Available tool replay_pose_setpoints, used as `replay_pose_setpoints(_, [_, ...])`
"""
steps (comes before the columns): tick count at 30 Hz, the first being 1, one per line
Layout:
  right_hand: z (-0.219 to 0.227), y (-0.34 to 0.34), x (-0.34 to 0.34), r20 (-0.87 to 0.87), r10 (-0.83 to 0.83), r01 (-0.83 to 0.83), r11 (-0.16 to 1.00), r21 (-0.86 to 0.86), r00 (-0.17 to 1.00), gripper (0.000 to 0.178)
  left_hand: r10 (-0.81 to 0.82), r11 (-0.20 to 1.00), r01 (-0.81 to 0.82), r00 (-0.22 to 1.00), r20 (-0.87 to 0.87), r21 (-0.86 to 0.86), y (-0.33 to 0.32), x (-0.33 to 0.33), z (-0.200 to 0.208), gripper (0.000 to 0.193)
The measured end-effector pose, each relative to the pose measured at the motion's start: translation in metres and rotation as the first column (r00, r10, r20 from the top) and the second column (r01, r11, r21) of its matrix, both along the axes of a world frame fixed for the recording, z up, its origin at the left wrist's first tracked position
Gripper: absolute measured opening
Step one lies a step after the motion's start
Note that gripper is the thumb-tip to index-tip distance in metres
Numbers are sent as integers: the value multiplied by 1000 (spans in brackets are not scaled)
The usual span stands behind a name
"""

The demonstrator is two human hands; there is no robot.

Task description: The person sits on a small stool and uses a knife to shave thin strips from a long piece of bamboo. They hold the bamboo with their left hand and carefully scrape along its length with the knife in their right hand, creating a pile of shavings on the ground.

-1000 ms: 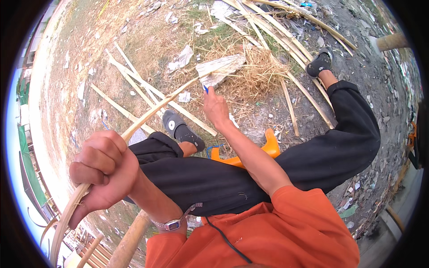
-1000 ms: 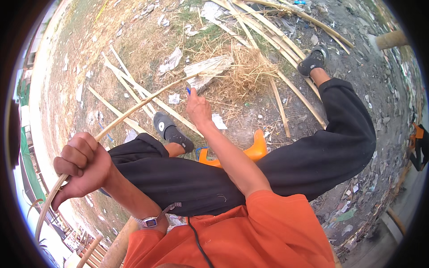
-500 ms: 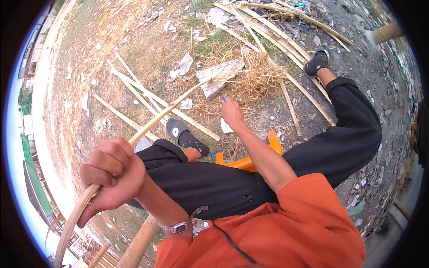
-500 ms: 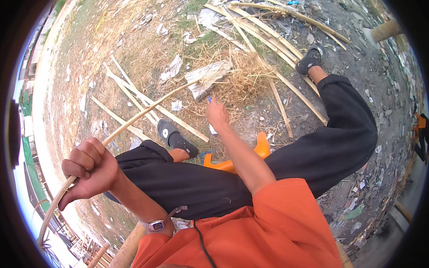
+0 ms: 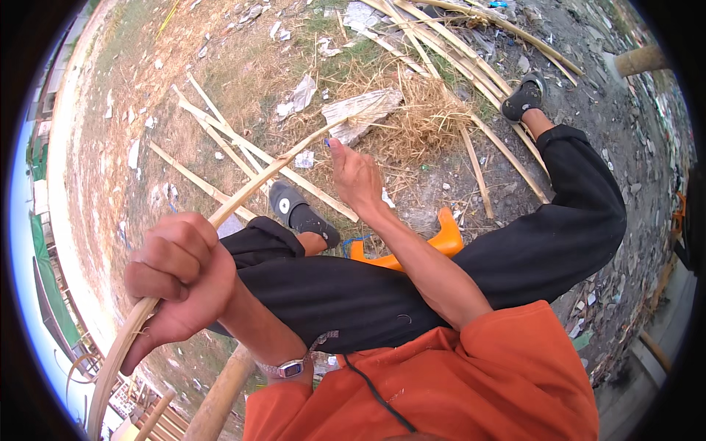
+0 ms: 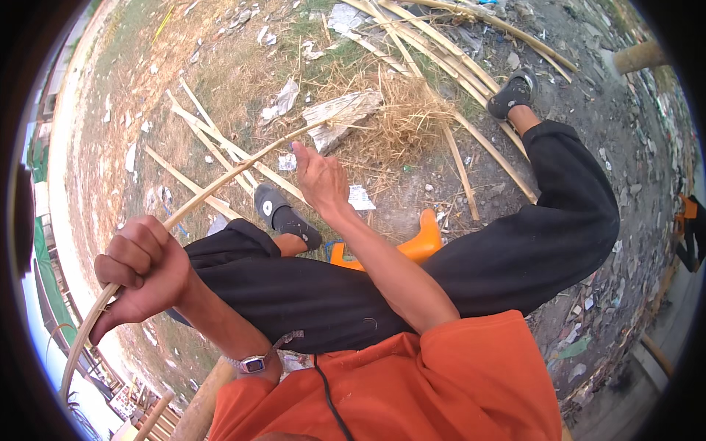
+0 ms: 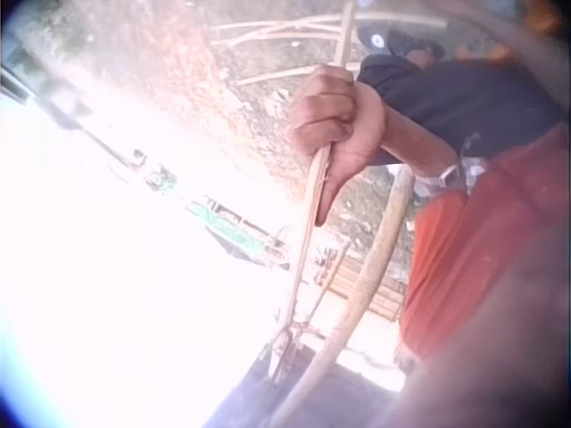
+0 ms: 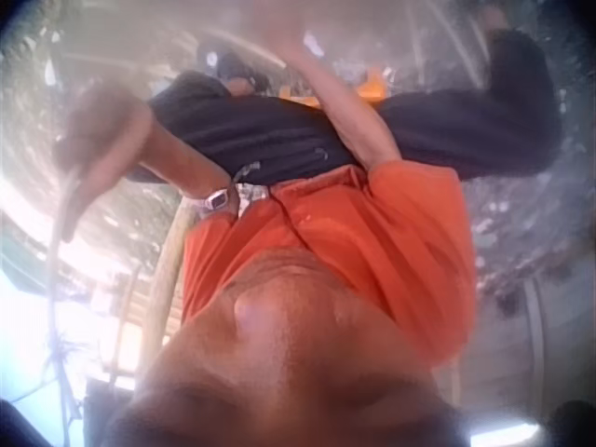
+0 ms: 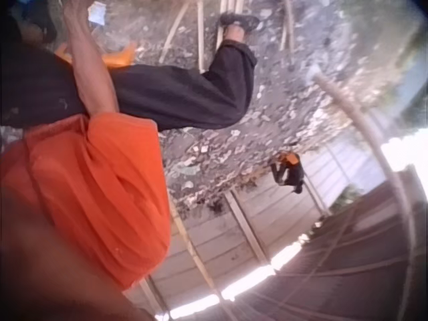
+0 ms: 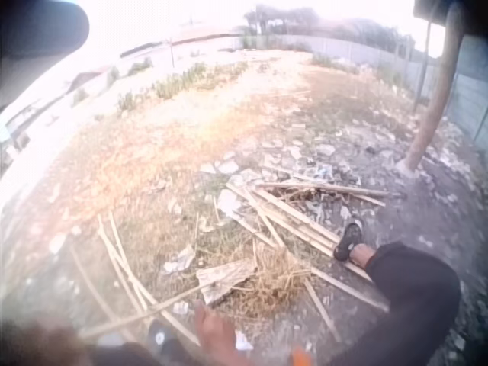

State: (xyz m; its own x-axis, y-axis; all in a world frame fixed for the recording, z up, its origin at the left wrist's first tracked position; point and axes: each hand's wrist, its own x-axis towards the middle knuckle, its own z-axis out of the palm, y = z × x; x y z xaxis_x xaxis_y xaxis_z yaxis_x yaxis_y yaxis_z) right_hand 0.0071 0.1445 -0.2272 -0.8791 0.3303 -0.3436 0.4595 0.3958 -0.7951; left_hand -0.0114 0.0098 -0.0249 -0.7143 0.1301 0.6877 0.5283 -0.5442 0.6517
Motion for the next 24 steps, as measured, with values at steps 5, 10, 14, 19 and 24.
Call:
replay_pose_setpoints(5, [-55, 10, 9, 235, 50, -90, 982, 167, 971, 66, -28, 998, 27, 999, -22, -49, 9, -4, 6, 72])
replay_pose_setpoints(10, [-29, 6, 13, -81, -60, 58, 998, -19, 995, 63, 23, 999, -24, 999, -31, -48, 8, 0, 1, 73])
replay_pose_setpoints(14, [-7, -3, 0, -78, 9, -6, 999, 33, 997, 60, 4, 997, -7, 999, -40, -71, 11, -1, 3, 70])
replay_pose_setpoints(19, [-28, 18, -6, 83, -7, -1, 995, 97, 997, 63, -12, 998, 7, 998, -67, -62, 12, -5, 4, 69])
replay_pose_setpoints(24, [-20, 13, -6, 105, 58, -72, 989, 132, 993, 62, -1, 998, -4, 998, -67, -66, 16, -2, 6, 69])
